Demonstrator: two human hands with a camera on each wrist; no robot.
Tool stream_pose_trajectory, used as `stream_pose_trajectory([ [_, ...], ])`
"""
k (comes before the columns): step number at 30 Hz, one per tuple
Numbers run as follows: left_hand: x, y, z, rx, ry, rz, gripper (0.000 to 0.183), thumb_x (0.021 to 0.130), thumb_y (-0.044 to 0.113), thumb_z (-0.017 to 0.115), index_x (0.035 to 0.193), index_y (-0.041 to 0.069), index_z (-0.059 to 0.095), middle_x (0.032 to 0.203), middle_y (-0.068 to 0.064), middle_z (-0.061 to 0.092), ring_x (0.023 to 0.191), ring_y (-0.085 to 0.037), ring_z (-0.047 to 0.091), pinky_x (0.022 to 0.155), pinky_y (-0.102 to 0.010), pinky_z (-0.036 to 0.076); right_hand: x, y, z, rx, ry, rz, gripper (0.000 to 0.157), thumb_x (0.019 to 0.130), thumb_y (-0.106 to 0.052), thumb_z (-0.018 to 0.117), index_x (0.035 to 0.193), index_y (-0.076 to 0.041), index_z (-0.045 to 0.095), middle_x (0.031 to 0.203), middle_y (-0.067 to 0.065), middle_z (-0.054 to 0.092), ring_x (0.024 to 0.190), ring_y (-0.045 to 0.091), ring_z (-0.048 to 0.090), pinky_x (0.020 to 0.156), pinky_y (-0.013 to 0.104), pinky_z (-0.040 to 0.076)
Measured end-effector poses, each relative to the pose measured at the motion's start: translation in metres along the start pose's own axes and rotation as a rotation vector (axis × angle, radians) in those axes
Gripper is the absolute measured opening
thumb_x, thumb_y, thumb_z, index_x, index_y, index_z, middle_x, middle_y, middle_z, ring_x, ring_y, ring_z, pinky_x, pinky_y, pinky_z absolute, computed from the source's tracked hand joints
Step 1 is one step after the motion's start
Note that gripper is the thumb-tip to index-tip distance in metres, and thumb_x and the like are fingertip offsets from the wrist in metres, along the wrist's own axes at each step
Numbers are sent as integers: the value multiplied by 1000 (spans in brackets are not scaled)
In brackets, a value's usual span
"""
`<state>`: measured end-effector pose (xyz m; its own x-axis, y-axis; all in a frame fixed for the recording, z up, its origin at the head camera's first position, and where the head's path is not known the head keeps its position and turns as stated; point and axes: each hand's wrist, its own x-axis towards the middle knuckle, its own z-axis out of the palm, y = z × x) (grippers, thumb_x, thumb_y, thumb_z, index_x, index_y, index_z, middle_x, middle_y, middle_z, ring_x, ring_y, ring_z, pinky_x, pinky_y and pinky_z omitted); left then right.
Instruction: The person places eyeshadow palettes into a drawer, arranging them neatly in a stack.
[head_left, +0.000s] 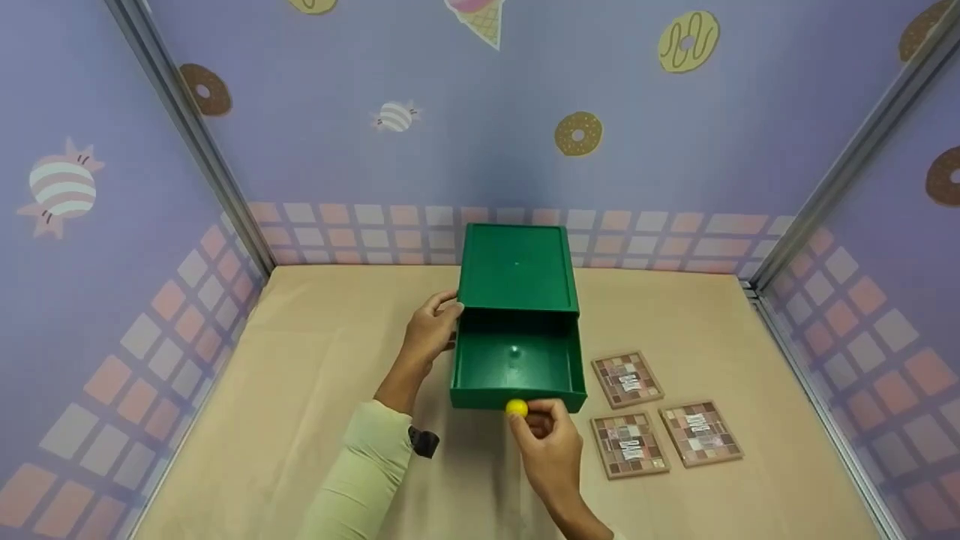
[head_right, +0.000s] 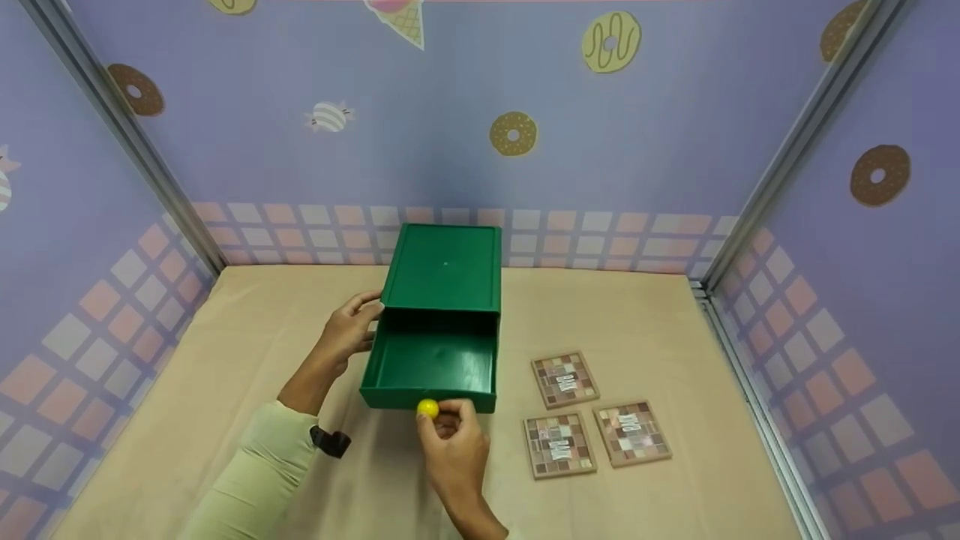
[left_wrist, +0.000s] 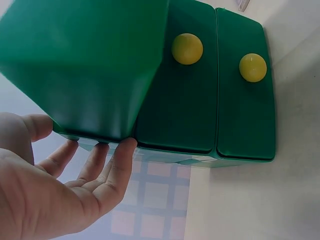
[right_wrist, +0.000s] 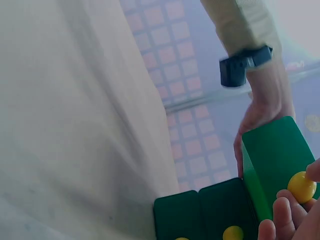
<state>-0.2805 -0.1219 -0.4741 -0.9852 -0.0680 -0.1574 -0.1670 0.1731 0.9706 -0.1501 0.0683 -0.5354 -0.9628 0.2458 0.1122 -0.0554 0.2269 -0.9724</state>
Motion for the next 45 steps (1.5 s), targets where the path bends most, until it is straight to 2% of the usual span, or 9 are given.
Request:
stream_pose_trajectory([
  [8, 1, 1, -1, -5, -1, 18, 38, 97, 41, 50, 134, 33, 51, 124, -6, 61, 95, -27, 67, 90, -50, 51, -6, 1, -6, -16, -41, 5, 26, 83, -25, 75, 99, -12, 60, 88, 2, 69, 76, 12, 65, 66, 23, 53],
  [15, -1, -1, 1, -1, 2, 16, 38, 96, 41, 50, 134, 33, 53, 125, -6, 61, 94, -27, 66, 86, -46, 52, -11, 16, -22, -81, -61, -41, 23, 86, -24, 71, 103, -12, 61, 89, 1, 71, 75, 7, 64, 66, 21, 51],
  [21, -2, -3, 1, 8, 8, 12, 40, 96, 41, 50, 136, 32, 51, 127, -4, 61, 96, -26, 66, 83, -42, 53, 3, 41, -51, -335, 39, -85, 7, 86, -17, 69, 91, -15, 65, 79, -4, 68, 67, 3, 58, 63, 21, 47],
  [24, -2, -3, 1, 13, 6, 19, 41, 97, 41, 49, 136, 31, 51, 126, -4, 61, 95, -25, 66, 80, -40, 53, 15, 54, -69, -480, 45, -92, 11, 83, -18, 70, 93, -14, 67, 83, -1, 70, 72, 11, 62, 70, 29, 48],
  [26, -2, -3, 1, 14, 9, 22, 40, 97, 42, 50, 135, 32, 51, 126, -4, 61, 94, -25, 65, 78, -38, 52, 22, 61, -81, -585, 16, -88, 22, 82, -21, 71, 101, -11, 66, 93, 5, 71, 83, 20, 65, 77, 38, 48],
  [30, -2, -2, 2, 21, 6, 40, 39, 97, 42, 49, 135, 33, 51, 128, -5, 60, 94, -24, 64, 75, -34, 52, 29, 73, -102, -831, -83, -21, 52, 81, -34, 71, 122, -5, 56, 120, 22, 59, 107, 41, 56, 84, 57, 45],
  [34, -1, -1, 1, 24, 0, 49, 38, 97, 42, 49, 135, 33, 52, 126, -5, 61, 90, -23, 63, 75, -34, 52, 27, 84, -114, -1009, -216, 111, 71, 79, -44, 72, 130, -1, 48, 131, 32, 46, 111, 52, 48, 84, 65, 41],
  [39, -1, -1, 0, 19, 6, 45, 37, 97, 42, 50, 133, 33, 53, 124, -4, 62, 86, -23, 64, 78, -39, 53, 25, 95, -116, -1058, -329, 248, 80, 75, -50, 73, 132, 1, 49, 133, 35, 41, 112, 54, 45, 88, 66, 39],
  [45, -3, -3, 0, 2, 2, 36, 37, 97, 42, 50, 133, 34, 53, 128, -4, 60, 89, -24, 65, 84, -46, 52, 21, 100, -117, -1089, -310, 257, 77, 72, -40, 73, 134, -3, 49, 131, 36, 43, 111, 55, 45, 87, 67, 38],
])
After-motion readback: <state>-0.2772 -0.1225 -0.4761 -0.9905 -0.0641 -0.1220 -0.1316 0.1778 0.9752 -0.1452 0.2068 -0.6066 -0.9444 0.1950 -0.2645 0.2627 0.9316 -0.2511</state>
